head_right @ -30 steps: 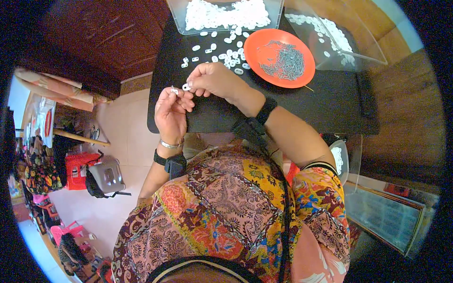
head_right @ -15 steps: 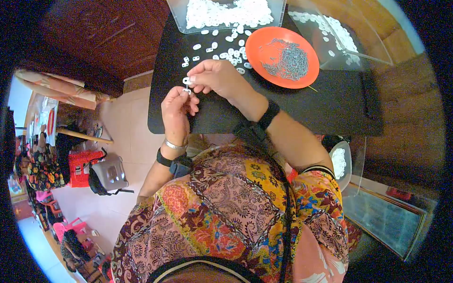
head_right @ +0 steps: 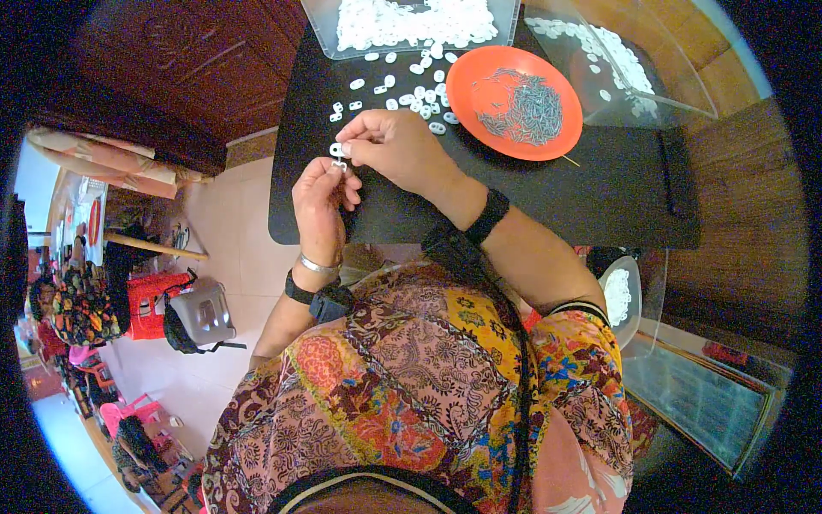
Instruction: Assembling small white plastic components by manually inserting metal pins into them.
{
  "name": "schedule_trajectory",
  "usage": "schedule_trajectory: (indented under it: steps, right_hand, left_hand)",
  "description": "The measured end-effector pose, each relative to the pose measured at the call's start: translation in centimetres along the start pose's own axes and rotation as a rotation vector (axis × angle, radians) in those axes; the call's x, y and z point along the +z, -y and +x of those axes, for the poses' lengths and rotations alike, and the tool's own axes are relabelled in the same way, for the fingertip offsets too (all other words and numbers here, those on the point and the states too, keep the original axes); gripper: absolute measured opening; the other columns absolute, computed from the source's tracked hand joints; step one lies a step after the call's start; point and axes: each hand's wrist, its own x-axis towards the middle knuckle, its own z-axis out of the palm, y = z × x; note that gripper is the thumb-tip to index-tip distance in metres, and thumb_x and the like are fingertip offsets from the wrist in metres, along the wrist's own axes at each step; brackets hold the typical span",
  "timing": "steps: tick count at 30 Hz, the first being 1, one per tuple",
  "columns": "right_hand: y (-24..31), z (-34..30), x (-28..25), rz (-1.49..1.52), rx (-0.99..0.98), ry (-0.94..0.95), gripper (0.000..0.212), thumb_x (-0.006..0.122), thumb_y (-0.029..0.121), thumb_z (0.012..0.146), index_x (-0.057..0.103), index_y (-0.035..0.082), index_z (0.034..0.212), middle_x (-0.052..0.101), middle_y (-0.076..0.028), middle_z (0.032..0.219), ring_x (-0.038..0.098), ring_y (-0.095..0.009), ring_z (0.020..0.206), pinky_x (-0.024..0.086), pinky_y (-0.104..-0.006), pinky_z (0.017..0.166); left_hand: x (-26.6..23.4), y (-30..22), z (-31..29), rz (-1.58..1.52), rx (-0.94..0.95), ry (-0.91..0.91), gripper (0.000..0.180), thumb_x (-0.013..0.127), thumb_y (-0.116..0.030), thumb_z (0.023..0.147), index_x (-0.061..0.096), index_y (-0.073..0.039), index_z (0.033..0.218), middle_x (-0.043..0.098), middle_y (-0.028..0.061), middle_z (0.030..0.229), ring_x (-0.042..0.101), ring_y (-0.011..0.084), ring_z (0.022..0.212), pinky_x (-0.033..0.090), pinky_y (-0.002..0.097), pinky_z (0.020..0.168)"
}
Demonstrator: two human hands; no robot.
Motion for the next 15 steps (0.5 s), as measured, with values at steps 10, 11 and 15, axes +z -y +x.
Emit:
schedule_trajectory:
  steps: [10,11,15]
  right_hand:
    - [0.63,-0.40,0.51,-0.128,-0.088,0.003,0.015,0.060,0.006,0.082,0.065,-0.005,0.091,0.068,-0.008,0.071,0.062,-0.008,0.062,0.049,-0.0222,0.057]
    - [0.62,-0.41,0.51,-0.139,-0.091,0.007,0.014,0.059,0.005,0.083,0.064,-0.005,0.090,0.068,-0.008,0.072,0.062,-0.009,0.061,0.049,-0.0222,0.057]
    - [0.34,-0.32,0.46,-0.080,-0.059,0.059,0.014,0.060,0.006,0.083,0.062,-0.005,0.091,0.067,-0.007,0.073,0.062,-0.009,0.061,0.049,-0.0222,0.058]
  left_hand:
    - [-0.23,0.26,0.33,0.023,0.005,0.013,0.016,0.047,-0.013,0.091,0.055,-0.004,0.081,0.059,0.0015,0.068,0.048,0.0053,0.053,0.036,0.0184,0.048]
    - [-0.28,0.34,0.35,0.031,0.015,0.016,0.016,0.047,-0.013,0.091,0.055,-0.004,0.081,0.059,0.0015,0.068,0.048,0.0053,0.053,0.036,0.0184,0.048]
    - [-0.20,0.30,0.27,0.026,0.018,0.004,0.016,0.047,-0.013,0.091,0.056,-0.004,0.081,0.058,0.0014,0.068,0.048,0.0054,0.052,0.036,0.0185,0.048]
